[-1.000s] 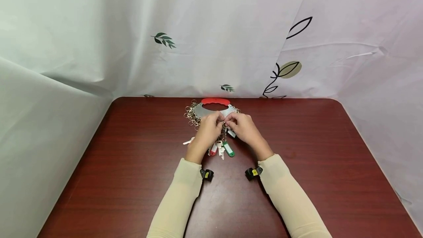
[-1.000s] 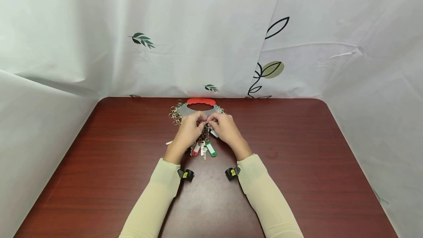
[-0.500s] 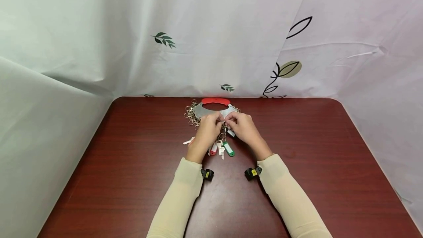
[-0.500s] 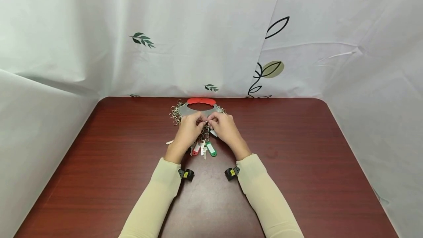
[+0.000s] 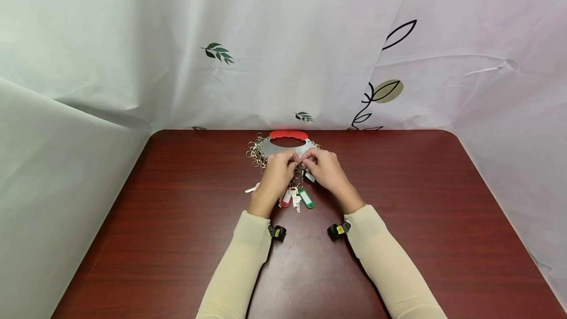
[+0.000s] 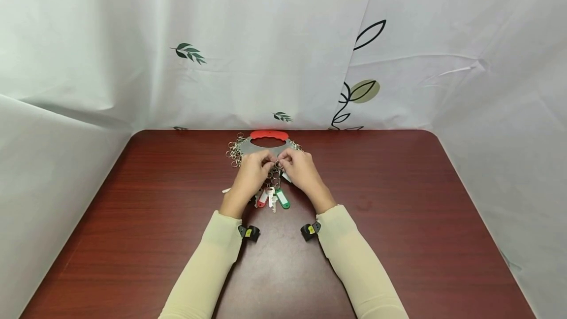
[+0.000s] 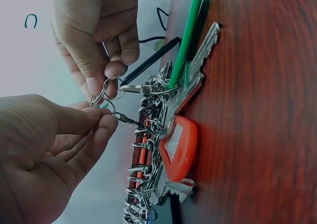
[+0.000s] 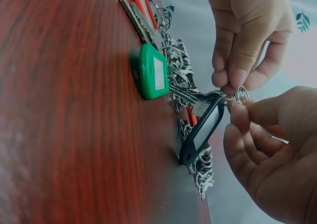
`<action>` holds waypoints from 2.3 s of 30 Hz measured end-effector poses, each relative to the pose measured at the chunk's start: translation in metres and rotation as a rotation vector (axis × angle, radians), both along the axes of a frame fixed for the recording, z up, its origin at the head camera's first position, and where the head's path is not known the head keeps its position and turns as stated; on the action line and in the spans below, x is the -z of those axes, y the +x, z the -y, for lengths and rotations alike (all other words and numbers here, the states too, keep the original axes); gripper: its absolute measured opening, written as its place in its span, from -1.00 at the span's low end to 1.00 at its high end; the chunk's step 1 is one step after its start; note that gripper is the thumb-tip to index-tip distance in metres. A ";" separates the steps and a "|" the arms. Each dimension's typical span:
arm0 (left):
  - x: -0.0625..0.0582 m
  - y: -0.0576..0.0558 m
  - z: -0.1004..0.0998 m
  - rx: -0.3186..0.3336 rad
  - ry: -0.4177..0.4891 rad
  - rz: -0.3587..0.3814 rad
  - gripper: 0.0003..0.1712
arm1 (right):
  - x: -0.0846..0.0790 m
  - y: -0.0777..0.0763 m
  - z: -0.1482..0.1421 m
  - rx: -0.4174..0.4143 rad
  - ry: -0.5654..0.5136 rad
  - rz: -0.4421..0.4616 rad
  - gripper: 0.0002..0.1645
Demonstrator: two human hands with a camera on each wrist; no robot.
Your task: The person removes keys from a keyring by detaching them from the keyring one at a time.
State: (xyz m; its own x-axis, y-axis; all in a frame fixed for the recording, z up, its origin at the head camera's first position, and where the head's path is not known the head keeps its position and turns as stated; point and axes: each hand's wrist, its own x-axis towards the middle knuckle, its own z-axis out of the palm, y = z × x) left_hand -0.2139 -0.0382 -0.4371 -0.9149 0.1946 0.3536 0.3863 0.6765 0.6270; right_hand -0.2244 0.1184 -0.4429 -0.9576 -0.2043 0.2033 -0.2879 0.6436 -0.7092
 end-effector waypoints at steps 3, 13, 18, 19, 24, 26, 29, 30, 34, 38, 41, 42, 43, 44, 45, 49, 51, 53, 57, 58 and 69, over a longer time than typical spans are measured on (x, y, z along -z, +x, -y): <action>-0.001 -0.001 0.000 0.001 -0.004 0.010 -0.87 | 0.000 -0.001 0.000 0.003 -0.011 -0.005 -0.94; 0.000 0.000 0.001 0.001 -0.009 0.027 -0.89 | 0.000 0.000 0.001 0.043 -0.042 0.009 -0.94; 0.000 0.001 0.000 -0.001 -0.006 0.041 -0.90 | 0.000 0.001 0.001 0.058 -0.053 0.008 -0.94; 0.000 0.001 0.000 0.000 -0.004 0.042 -0.90 | 0.000 0.001 0.002 0.060 -0.055 0.006 -0.94; 0.002 0.001 -0.001 -0.007 -0.006 0.023 -0.91 | -0.001 0.001 0.002 0.074 -0.056 0.006 -0.93; 0.003 0.001 -0.001 -0.010 -0.010 0.004 -0.91 | -0.001 0.001 0.002 0.073 -0.054 0.017 -0.93; 0.003 0.001 -0.001 -0.014 -0.006 0.002 -0.91 | -0.001 0.001 0.001 0.065 -0.050 0.040 -0.94; 0.002 0.001 -0.001 -0.015 -0.006 0.002 -0.91 | -0.002 0.001 0.001 0.061 -0.047 0.049 -0.94; 0.001 0.001 0.000 -0.013 -0.004 0.017 -0.91 | -0.002 0.001 0.000 0.050 -0.027 0.075 -0.95; 0.001 0.001 0.001 -0.006 -0.019 0.006 -0.90 | -0.001 0.000 -0.001 0.036 0.005 0.091 -0.95; 0.001 0.001 0.001 -0.001 -0.029 -0.011 -0.89 | 0.000 -0.001 -0.002 0.012 0.018 0.093 -0.95; 0.001 0.001 0.001 0.001 -0.029 -0.017 -0.89 | 0.000 -0.001 -0.003 0.001 0.020 0.088 -0.94; 0.001 0.000 0.001 0.002 -0.029 -0.022 -0.89 | 0.000 -0.001 -0.003 -0.012 0.026 0.081 -0.94; 0.001 0.000 0.001 0.003 -0.028 -0.025 -0.89 | 0.000 -0.001 -0.004 -0.024 0.031 0.074 -0.94; 0.001 0.000 0.001 0.004 -0.028 -0.029 -0.88 | 0.000 -0.002 -0.004 -0.036 0.039 0.060 -0.93; 0.001 0.000 0.001 0.010 -0.039 -0.042 -0.89 | -0.001 -0.002 -0.005 -0.063 0.072 -0.003 -0.94; 0.001 0.000 0.000 0.014 -0.045 -0.047 -0.89 | -0.001 -0.002 -0.006 -0.076 0.082 -0.043 -0.93; 0.001 0.000 0.000 0.017 -0.049 -0.053 -0.90 | -0.001 -0.002 -0.006 -0.089 0.091 -0.080 -0.92; 0.002 0.000 -0.001 0.015 -0.051 -0.063 -0.90 | 0.000 -0.002 -0.005 -0.117 0.114 -0.161 -0.93; 0.002 0.001 -0.001 0.014 -0.051 -0.066 -0.90 | 0.000 -0.002 -0.005 -0.121 0.123 -0.179 -0.93; 0.002 0.002 -0.002 0.010 -0.047 -0.060 -0.93 | 0.003 0.000 -0.002 -0.111 0.195 -0.302 -0.95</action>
